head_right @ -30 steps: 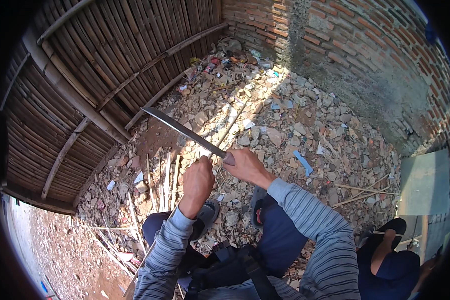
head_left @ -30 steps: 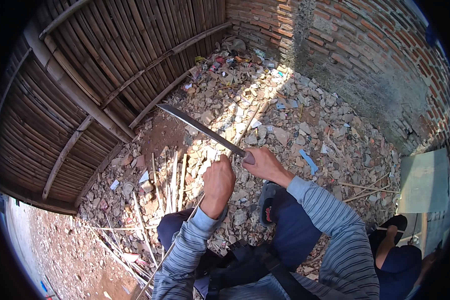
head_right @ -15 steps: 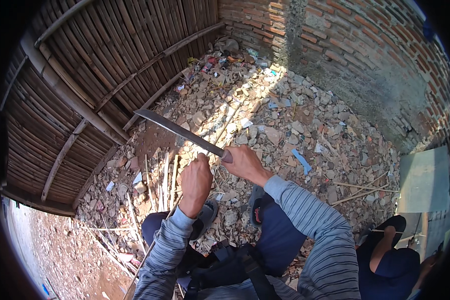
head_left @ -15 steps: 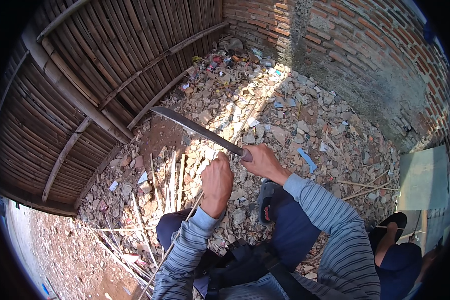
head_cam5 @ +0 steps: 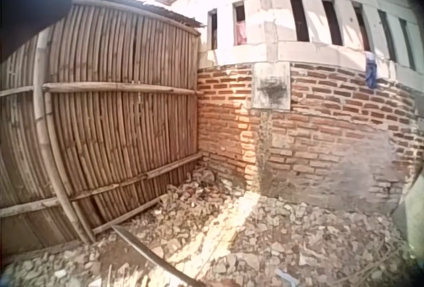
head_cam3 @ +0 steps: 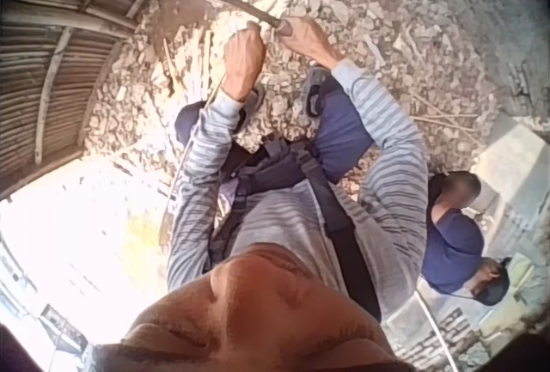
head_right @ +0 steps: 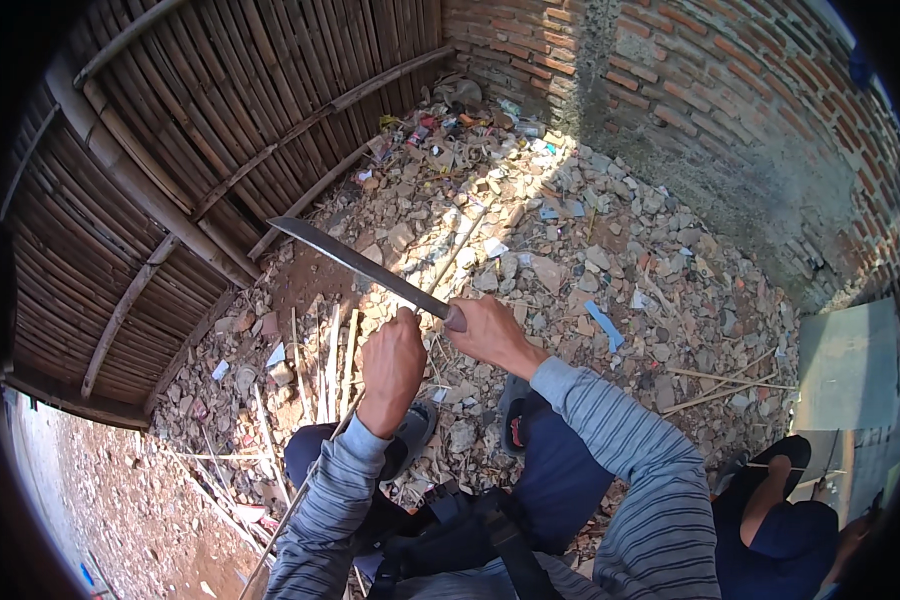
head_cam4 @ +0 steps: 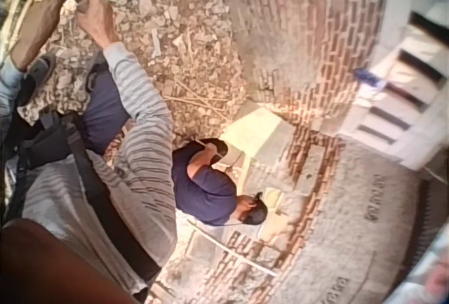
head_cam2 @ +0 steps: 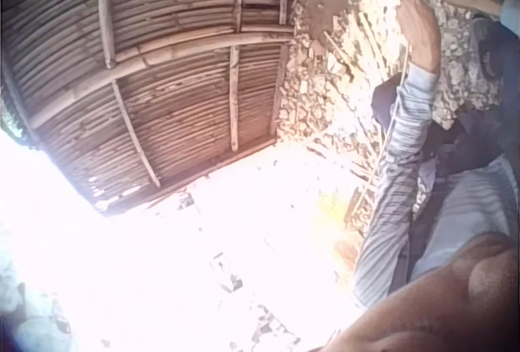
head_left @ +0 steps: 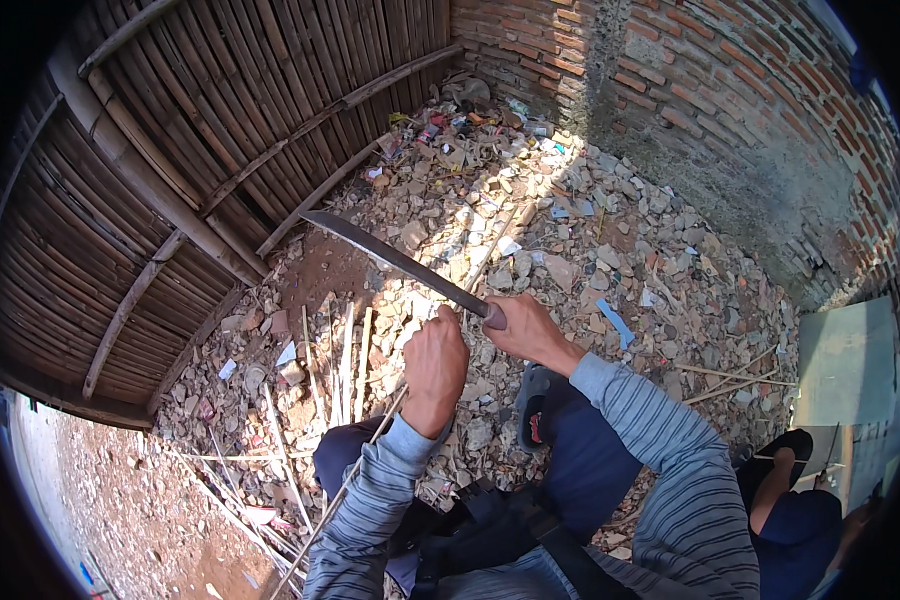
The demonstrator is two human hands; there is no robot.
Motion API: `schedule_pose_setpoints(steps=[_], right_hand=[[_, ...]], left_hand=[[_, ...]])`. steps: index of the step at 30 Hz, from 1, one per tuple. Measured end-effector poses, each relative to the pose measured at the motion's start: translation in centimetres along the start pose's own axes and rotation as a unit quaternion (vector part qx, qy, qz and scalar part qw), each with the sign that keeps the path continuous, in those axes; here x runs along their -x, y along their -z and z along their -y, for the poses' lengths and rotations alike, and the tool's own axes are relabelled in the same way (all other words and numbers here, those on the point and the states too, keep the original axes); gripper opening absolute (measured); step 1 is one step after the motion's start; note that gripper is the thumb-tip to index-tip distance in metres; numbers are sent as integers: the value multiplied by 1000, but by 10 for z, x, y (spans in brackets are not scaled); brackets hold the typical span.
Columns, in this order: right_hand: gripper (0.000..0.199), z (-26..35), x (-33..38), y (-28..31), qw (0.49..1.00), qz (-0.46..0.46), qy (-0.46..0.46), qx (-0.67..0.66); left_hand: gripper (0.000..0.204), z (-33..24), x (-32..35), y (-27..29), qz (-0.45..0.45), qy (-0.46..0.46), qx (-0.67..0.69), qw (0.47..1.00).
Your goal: The person uses a large blade to shave and smooth a thin bamboo strip by hand, holding the strip against their body while drawing the blade along its length.
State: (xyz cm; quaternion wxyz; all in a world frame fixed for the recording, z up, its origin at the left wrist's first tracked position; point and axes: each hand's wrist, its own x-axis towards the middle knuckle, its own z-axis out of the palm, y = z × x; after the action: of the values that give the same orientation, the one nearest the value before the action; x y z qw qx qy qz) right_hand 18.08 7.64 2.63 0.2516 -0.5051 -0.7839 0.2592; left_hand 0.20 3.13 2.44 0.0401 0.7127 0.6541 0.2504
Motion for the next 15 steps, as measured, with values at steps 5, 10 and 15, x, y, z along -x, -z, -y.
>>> schedule_pose_setpoints(steps=[5, 10, 15], right_hand=[[20, -8, -7, 9, 1000, 21, -20, -2], [20, -6, -4, 3, 999, 10, -35, 19], [20, -8, -7, 10, 999, 27, -14, 11]], left_hand=[[11, -4, -2, 2, 15, -2, 1, 1000], [7, -4, -3, 5, 36, 2, -33, 999], [7, -6, -4, 4, 46, -4, -24, 999]])
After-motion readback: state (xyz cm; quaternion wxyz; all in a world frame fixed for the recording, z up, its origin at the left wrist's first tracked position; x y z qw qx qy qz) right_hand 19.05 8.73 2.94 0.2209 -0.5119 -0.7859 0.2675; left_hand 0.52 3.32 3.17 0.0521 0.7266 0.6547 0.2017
